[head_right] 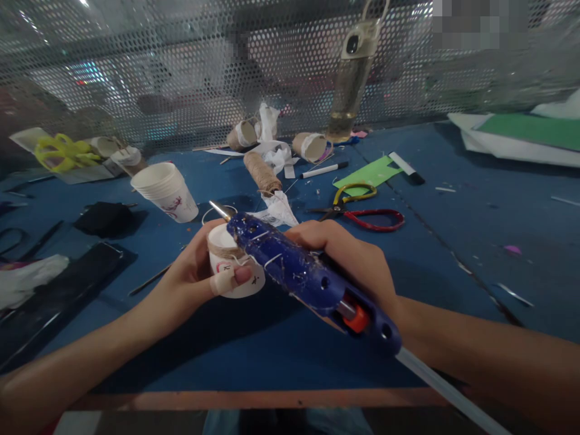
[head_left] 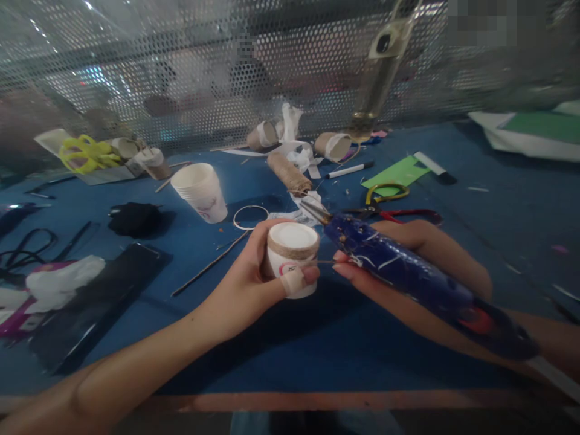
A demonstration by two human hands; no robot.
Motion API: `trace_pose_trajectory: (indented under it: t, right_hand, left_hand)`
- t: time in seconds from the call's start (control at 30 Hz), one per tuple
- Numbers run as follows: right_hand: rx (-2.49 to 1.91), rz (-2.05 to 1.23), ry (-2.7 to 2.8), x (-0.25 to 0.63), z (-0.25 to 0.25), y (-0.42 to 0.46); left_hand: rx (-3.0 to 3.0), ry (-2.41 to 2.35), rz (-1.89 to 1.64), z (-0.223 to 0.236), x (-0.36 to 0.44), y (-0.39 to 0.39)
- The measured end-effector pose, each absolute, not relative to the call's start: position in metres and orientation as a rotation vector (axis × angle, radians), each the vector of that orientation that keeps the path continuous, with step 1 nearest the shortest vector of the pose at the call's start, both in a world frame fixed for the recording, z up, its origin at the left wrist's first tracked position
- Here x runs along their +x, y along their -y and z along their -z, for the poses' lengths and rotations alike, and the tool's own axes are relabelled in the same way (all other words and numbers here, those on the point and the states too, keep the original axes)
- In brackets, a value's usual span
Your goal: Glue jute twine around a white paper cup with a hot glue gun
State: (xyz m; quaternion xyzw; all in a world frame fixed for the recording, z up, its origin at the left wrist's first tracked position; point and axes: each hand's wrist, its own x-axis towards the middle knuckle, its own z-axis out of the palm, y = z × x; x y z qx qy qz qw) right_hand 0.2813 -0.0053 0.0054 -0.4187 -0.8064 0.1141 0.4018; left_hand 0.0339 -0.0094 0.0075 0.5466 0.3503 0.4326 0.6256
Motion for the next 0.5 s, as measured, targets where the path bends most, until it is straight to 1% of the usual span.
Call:
trace_pose_trajectory:
  t: [0.17, 0.33, 0.5]
  right_hand:
    - [-1.039, -0.395, 2.137, 0.291, 0.0, -0.001]
    - [-1.121, -0.336, 2.068, 0.284, -0.005, 0.004]
    - [-1.153, -0.376, 2.024, 0.279, -0.004, 0.008]
  left_hand:
    - [1.213, -0.762, -0.969, -0.009, 0.034, 0.009]
    - [1.182, -0.803, -0.956, -0.014, 0.035, 0.01]
    - [1.143, -0.805, -0.941, -0.018, 0.037, 0.01]
